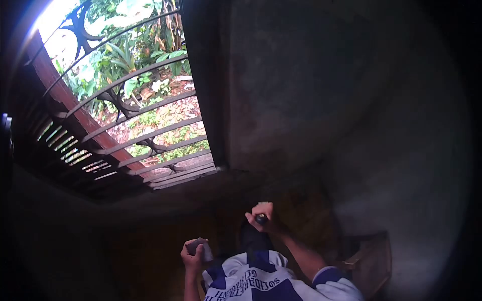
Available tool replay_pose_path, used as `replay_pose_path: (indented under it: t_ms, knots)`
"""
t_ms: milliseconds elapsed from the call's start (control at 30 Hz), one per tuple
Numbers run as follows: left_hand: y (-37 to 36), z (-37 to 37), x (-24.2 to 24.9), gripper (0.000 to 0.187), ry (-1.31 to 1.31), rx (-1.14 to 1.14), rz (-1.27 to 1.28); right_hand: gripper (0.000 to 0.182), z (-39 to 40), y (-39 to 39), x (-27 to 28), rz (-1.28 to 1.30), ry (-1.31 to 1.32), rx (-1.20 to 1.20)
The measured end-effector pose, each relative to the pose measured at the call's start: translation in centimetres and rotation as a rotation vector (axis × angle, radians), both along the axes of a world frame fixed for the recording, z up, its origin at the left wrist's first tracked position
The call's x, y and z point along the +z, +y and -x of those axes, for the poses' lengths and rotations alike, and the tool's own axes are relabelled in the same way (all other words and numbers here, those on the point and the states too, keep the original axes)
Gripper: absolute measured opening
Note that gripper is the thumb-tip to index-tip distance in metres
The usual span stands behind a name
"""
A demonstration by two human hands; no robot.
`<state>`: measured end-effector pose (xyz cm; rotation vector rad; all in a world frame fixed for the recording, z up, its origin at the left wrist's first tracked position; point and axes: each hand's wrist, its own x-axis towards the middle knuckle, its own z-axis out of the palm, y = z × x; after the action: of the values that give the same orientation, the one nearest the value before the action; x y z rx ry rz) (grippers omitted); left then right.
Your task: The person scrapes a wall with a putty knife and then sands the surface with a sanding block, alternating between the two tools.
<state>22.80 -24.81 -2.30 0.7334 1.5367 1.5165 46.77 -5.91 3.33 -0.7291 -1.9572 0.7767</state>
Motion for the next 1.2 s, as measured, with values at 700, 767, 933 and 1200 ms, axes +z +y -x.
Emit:
replay_pose_path:
  t_ms: [700,767,933,1200]
  knots:
    - [8.2,-16.1,-2.3,0.019,0.131,0.764,-0.027,0.027,3.6,19.5,6.3,-0.492,-0.065,0.737]
    - [8.6,-17.1,-2.1,0.019,0.124,0.780,-0.021,0.028,3.8,18.3,6.1,-0.469,-0.009,0.812]
    - [8.9,-18.1,-1.5,0.018,0.123,0.837,0.001,0.028,4.7,19.4,6.3,-0.322,0.073,0.672]
    - [9.0,-16.8,-1.2,0.017,0.174,0.760,-0.005,0.014,4.9,19.6,5.4,-0.304,0.005,0.716]
